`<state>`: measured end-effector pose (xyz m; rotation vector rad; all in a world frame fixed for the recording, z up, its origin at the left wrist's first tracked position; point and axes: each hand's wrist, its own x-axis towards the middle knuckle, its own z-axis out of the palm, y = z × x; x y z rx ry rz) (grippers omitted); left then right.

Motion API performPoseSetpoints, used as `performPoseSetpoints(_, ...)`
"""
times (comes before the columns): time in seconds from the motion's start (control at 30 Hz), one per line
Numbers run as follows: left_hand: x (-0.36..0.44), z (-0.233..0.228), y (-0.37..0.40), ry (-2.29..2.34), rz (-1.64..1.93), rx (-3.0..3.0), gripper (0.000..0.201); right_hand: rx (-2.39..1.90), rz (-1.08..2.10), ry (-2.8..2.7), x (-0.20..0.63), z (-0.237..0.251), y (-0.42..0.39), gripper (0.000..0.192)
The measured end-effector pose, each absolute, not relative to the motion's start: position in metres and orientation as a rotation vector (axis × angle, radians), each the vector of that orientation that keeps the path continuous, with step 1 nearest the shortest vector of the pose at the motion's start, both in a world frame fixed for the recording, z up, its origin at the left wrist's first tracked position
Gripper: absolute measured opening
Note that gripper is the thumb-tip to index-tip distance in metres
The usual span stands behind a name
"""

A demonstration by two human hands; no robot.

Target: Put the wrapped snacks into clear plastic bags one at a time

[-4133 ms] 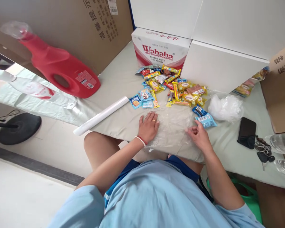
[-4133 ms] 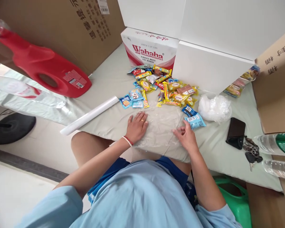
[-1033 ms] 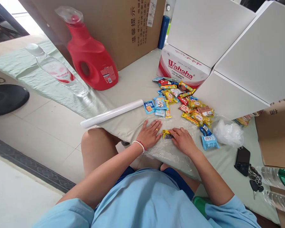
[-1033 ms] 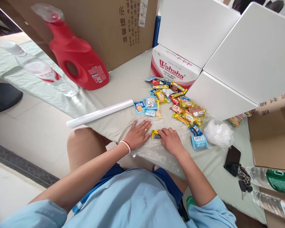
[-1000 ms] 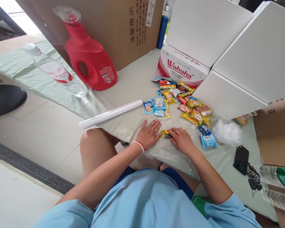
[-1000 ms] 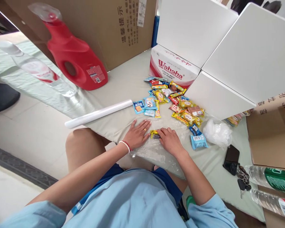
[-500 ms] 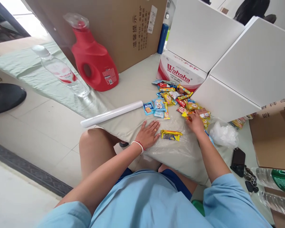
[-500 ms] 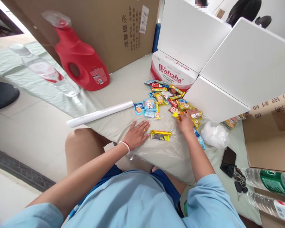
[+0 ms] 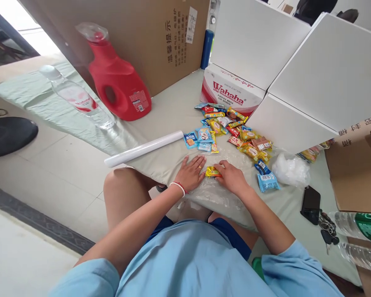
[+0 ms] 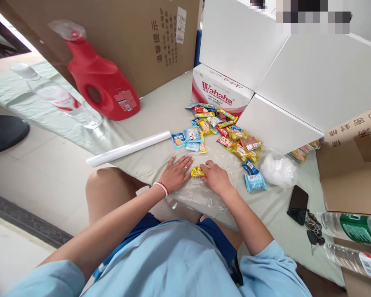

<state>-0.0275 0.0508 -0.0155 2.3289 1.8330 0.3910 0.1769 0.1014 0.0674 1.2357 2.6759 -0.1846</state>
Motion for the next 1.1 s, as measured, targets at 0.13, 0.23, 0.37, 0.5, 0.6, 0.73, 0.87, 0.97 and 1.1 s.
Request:
performPoseSetpoints(0.13,-0.026,-0.015,0.050,1.828,0.402,2.313,0.058,1.267,-0.154,2.627,0.178,0.060,0.097,0.039)
performPoseSetpoints(0.23,-0.027,-0.015,0.052,1.809,0.407,2.276,0.059,1.297,-0.176,2.577,0.176,0.062,0.094,0.038)
performPoseSetpoints(0.37,-0.045,-0.010,0.058,1.715,0.482,2.158,0.061,1.347,-0.336,2.636,0.185,0.067,0.094,0.049)
performPoseSetpoints(0.5,-0.080,0.001,0.047,1.428,0.572,2.155,0.063,1.345,-0.682,2.918,0.223,0.076,0.080,0.057)
performPoseSetpoints(0.6,-0.101,0.010,0.024,1.237,0.471,2.198,0.085,1.136,-0.853,3.086,0.259,0.072,0.052,0.078)
performPoseSetpoints(0.73,-0.108,0.012,-0.002,1.166,0.328,2.249,0.093,1.182,-0.742,3.068,0.288,0.038,0.003,0.087)
performPoseSetpoints(0.87,-0.101,0.001,-0.002,1.271,0.450,2.223,0.046,1.514,-0.658,3.152,0.296,0.011,-0.016,0.028)
performPoseSetpoints(0.97,-0.095,-0.006,0.012,1.351,0.710,2.125,0.022,1.706,-0.744,3.186,0.296,0.020,0.003,0.019)
performPoseSetpoints(1.1,-0.089,-0.006,0.038,1.458,0.970,1.945,0.018,1.931,-0.964,3.034,0.298,0.040,0.057,0.019)
